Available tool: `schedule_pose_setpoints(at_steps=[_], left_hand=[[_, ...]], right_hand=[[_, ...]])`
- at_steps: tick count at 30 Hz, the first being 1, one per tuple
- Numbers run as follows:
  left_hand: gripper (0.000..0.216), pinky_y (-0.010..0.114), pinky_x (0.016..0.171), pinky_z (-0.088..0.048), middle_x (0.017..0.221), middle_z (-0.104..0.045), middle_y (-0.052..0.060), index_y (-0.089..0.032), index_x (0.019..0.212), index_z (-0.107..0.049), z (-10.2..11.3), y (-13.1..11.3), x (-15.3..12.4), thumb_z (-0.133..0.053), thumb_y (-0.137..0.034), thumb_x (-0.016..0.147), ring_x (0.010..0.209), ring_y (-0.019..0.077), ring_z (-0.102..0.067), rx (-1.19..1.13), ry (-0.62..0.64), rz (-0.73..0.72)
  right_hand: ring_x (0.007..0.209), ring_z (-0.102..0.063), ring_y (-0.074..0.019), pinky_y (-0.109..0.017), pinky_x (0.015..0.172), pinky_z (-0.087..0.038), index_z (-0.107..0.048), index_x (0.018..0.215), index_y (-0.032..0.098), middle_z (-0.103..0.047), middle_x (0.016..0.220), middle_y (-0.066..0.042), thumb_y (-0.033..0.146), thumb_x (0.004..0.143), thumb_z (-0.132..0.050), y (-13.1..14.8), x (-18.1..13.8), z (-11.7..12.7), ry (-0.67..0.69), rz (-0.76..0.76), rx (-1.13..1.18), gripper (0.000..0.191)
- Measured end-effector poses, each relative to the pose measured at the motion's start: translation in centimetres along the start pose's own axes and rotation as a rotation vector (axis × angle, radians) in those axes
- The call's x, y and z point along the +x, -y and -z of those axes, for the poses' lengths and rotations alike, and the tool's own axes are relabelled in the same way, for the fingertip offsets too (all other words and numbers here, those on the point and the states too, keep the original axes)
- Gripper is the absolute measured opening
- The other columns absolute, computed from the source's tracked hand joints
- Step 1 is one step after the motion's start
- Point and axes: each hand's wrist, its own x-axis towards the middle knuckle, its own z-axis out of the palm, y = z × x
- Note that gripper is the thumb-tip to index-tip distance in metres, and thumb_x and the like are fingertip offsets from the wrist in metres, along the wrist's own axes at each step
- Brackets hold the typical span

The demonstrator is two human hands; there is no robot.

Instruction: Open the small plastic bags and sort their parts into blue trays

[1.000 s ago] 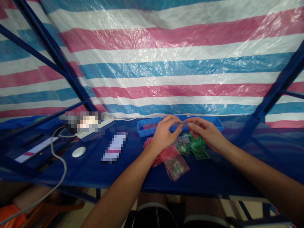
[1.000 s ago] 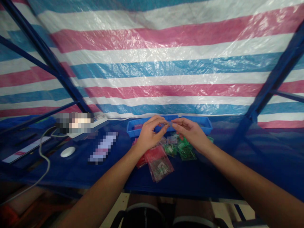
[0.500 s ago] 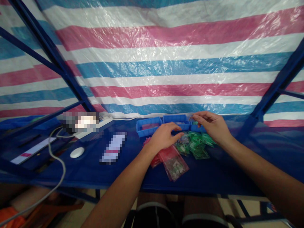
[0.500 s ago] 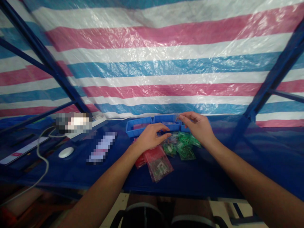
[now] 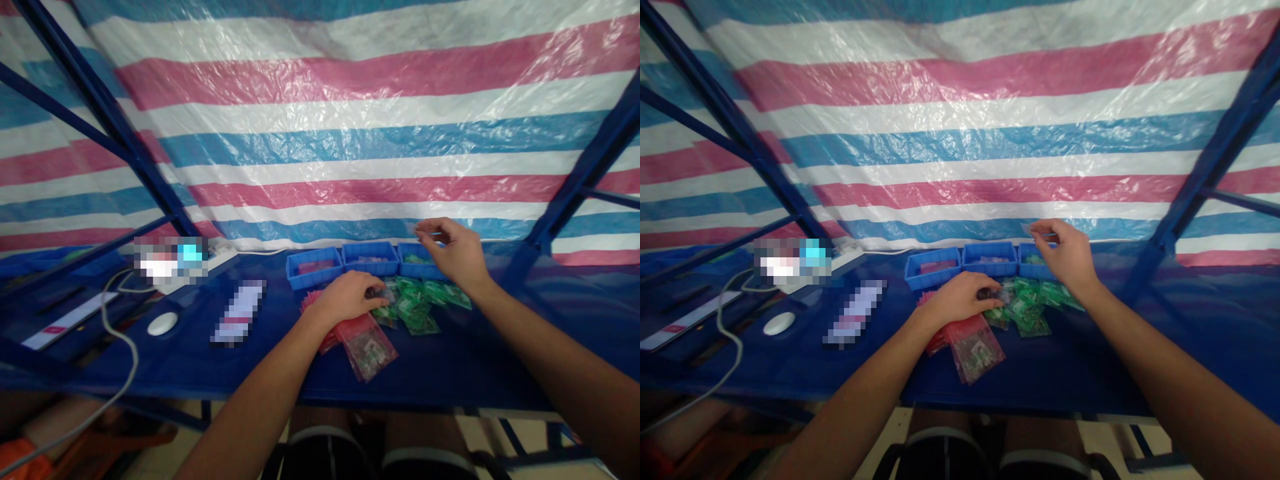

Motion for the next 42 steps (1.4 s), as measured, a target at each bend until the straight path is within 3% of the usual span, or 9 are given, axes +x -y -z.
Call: schedule_pose_setpoints(at_steps=[6,11,16,23,27,31,33,36,42], left_hand=[[0.024,0.037,0.098,-0.056,0.113,-0.079,0.007,-0.02,0.113,-0.078,0.2,-0.3,0.1,-0.077,-0.03,0.091,0.105,0.0246,-0.074,-0.04,-0.116,-0.007],[0.033,0.034,0.094,-0.059,0.108,-0.079,0.005,-0.019,0.122,-0.073,0.5,-0.5,0.4,-0.068,-0.01,0.09,0.096,0.0194,-0.075,-0.208,-0.266,0.064],[0.037,0.037,0.092,-0.063,0.114,-0.08,0.007,-0.022,0.13,-0.069,0.7,0.2,0.7,-0.072,-0.019,0.093,0.101,0.0216,-0.077,-0.37,-0.526,0.203],[0.05,0.04,0.096,-0.064,0.113,-0.08,0.008,-0.023,0.141,-0.061,0.7,0.9,0.9,-0.076,-0.025,0.093,0.105,0.0235,-0.078,-0.553,-0.692,0.253],[0.055,0.036,0.086,-0.066,0.114,-0.079,0.007,-0.025,0.145,-0.057,0.2,1.2,0.8,-0.075,-0.023,0.093,0.094,0.021,-0.079,-0.584,-0.681,0.274],[0.049,0.033,0.081,-0.066,0.113,-0.078,0.007,-0.024,0.14,-0.06,-0.2,1.2,0.9,-0.073,-0.023,0.093,0.091,0.0201,-0.08,-0.603,-0.651,0.272],[0.044,0.033,0.085,-0.066,0.11,-0.079,0.007,-0.022,0.134,-0.064,-0.1,1.0,1.0,-0.076,-0.024,0.092,0.093,0.02,-0.08,-0.589,-0.644,0.261],[0.036,0.033,0.09,-0.065,0.106,-0.081,0.008,-0.018,0.126,-0.068,0.0,0.5,1.0,-0.077,-0.026,0.092,0.096,0.0201,-0.08,-0.612,-0.603,0.218],[0.033,0.033,0.087,-0.064,0.105,-0.082,0.007,-0.02,0.125,-0.071,0.0,-0.1,0.8,-0.075,-0.03,0.094,0.095,0.0212,-0.079,-0.591,-0.447,0.168]], right_hand=[[0.1,-0.075,-0.0277,-0.046,0.094,-0.061,-0.08,0.108,0.027,-0.078,0.109,-0.009,0.026,0.101,-0.061,0.4,0.3,-0.2,0.04,0.201,-0.134,0.021],[0.1,-0.074,-0.0275,-0.045,0.093,-0.06,-0.079,0.108,0.026,-0.078,0.108,-0.009,0.029,0.102,-0.06,0.4,0.3,-0.6,0.026,0.192,-0.126,0.019],[0.099,-0.074,-0.0275,-0.046,0.095,-0.061,-0.076,0.109,0.027,-0.077,0.109,-0.009,0.03,0.102,-0.059,1.1,-0.2,-1.6,0.082,0.13,-0.064,0.019],[0.118,-0.071,-0.031,-0.055,0.109,-0.054,-0.078,0.11,0.029,-0.078,0.12,-0.009,0.025,0.101,-0.059,1.3,-0.2,-2.3,0.133,0.181,0.003,0.021],[0.119,-0.072,-0.0296,-0.053,0.108,-0.056,-0.078,0.114,0.029,-0.078,0.124,-0.009,0.031,0.102,-0.059,0.5,0.0,-2.7,0.092,0.121,0.036,0.023],[0.122,-0.072,-0.0331,-0.056,0.111,-0.054,-0.078,0.121,0.028,-0.077,0.129,-0.009,0.038,0.096,-0.071,0.2,-0.5,-3.4,0.355,0.176,0.07,0.028],[0.125,-0.071,-0.0341,-0.057,0.114,-0.052,-0.077,0.123,0.028,-0.077,0.13,-0.009,0.039,0.096,-0.071,0.7,-1.0,-3.5,0.376,0.168,0.071,0.03],[0.118,-0.074,-0.0323,-0.056,0.109,-0.056,-0.074,0.126,0.03,-0.078,0.126,-0.008,0.045,0.098,-0.07,2.1,-2.1,-3.4,0.331,0.034,0.189,0.032],[0.101,-0.079,-0.0281,-0.047,0.092,-0.067,-0.073,0.116,0.029,-0.082,0.109,-0.006,0.053,0.089,-0.08,3.8,-4.2,-3.6,0.45,-0.315,0.646,0.036]])
